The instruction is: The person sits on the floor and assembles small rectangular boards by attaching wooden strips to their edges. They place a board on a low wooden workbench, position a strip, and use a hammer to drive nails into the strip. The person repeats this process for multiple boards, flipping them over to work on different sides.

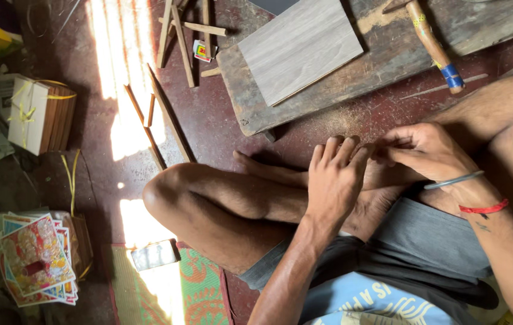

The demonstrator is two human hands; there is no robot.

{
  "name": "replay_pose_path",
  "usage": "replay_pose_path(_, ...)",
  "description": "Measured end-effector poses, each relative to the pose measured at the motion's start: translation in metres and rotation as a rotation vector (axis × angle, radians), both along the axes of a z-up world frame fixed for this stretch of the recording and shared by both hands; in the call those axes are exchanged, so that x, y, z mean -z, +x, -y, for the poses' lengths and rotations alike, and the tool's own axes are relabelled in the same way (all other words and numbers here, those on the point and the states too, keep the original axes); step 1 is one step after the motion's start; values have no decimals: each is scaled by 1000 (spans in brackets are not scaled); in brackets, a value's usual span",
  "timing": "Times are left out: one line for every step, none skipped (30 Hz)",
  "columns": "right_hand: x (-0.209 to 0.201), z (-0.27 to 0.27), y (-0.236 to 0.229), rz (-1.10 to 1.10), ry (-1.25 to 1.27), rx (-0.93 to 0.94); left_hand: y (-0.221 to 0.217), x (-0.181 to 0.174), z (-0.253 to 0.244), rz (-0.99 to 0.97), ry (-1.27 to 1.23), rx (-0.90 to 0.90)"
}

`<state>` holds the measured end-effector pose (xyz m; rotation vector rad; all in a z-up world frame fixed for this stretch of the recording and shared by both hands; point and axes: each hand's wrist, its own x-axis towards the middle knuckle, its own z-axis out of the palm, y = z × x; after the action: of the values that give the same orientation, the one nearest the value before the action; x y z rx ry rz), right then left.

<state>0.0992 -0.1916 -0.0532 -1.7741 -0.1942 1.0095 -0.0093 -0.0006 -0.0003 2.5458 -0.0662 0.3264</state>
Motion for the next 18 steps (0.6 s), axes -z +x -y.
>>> replay_pose_path(-2, -3, -1, 19, 29, -11, -2, -1, -2, 12, 20, -4)
replay_pose_path(-4, -7, -2, 38, 58, -22, -2, -3, -3, 24, 40, -9)
replay_pose_path(-7, -11, -1, 44, 64, -6, -2, -4, -4, 37, 44, -24)
replay_pose_path(-10, -14, 0, 50, 70, 11, -1, -5, -5, 50, 48, -39)
replay_pose_path(-12, -15, -2, 48, 71, 29, -2, -5, -4, 56, 48, -52)
replay_pose_path(-13, -16, -2, 113, 30, 21, -1, -3, -4, 62, 50, -58)
replay_pose_path(-14, -15, -3, 175, -12, 12, -1, -1, -3, 63, 51, -64)
replay_pose_path(-13, -15, -4, 236, -54, 3, 0, 2, -2, 65, 52, -70)
replay_pose_path(-13, -16, -5, 237, -32, 8, -1, 5, -1, 62, 49, -72)
replay_pose_path(-12, -15, -6, 239, -9, 13, -1, 8, 0, 59, 45, -75)
replay_pose_path(-11, -18, -3, 248, 18, 20, 3, 11, -1, 65, 46, -77)
replay_pose_path(-10, -20, 2, 246, 17, 16, 7, 15, -3, 31, 1, -121)
replay_pose_path(-7, -21, 7, 241, 12, 11, 10, 20, -4, -5, -49, -166)
replay_pose_path(-4, -23, 12, 237, 6, 6, 13, 26, -6, -41, -99, -211)
replay_pose_path(1, -25, 20, 293, 22, 46, 17, 32, -12, 83, -189, -284)
replay_pose_path(7, -27, 34, 350, 38, 86, 22, 40, -22, 208, -277, -357)
replay_pose_path(15, -28, 47, 403, 49, 133, 25, 48, -32, 330, -369, -423)
replay_pose_path(24, -32, 66, 578, 50, 130, 28, 56, -43, 285, -548, -532)
